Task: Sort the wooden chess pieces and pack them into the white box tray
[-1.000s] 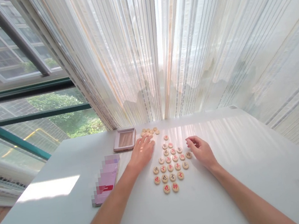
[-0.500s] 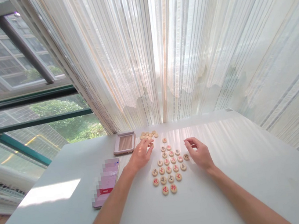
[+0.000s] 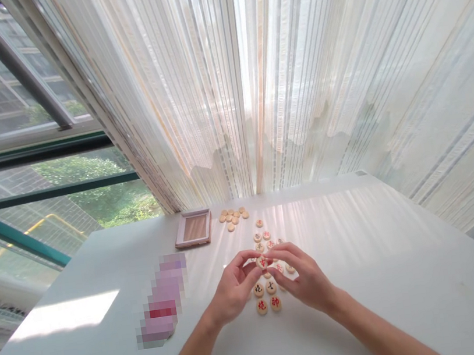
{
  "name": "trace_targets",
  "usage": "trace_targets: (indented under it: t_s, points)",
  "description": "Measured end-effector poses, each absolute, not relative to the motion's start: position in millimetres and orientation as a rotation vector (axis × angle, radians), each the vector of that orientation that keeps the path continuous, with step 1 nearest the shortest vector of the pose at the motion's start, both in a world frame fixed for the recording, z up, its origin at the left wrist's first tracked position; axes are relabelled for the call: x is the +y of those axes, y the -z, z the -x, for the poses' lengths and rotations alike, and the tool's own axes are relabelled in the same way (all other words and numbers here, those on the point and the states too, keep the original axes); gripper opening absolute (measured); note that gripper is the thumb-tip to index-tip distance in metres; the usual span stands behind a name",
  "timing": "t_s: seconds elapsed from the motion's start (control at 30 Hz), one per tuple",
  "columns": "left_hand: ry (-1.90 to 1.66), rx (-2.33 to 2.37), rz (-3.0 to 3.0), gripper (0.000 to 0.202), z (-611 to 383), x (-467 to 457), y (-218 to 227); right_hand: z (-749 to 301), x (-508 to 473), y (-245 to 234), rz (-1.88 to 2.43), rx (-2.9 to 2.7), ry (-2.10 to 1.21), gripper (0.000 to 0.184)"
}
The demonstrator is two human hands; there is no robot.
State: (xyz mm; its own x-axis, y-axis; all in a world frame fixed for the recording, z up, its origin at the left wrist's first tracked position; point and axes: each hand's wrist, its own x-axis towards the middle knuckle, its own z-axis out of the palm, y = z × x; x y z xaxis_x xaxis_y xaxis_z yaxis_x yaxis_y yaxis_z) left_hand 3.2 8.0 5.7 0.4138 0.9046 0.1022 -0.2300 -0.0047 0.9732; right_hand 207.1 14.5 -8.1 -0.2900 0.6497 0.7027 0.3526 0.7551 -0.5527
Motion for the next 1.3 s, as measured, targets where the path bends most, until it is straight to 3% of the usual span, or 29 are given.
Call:
trace_targets:
  t_s: [0.13,0.37,0.6,0.9,1.13,1.3]
  points:
    - [-1.001,0.725,-1.254,0.029,1,3,-4,-204,11,10,0.739,-1.947,-0.386,0.029]
    - [-0.953,0.687,-1.236,0.024,3,-3,-1,-205,6,15,0.718,-2.062,-0.279,0.050]
    - [-0.978,0.788,-1.211,0.029,2,-3,7,-203,6,12,0.710,-2.125,-0.263,0.056]
    - [-1.253,1.048,-1.147,0.038,44,30,2,-206,10,14,0.887,-1.920,-0.344,0.039]
    - [-1.075,1.002,-1.259,0.034,40,22,-4,-208,12,13,0.925,-1.869,-0.367,0.031]
    - [-0.888,0.970,-1.302,0.027,27,8,-9,-202,7,12,0.785,-1.971,-0.420,0.040]
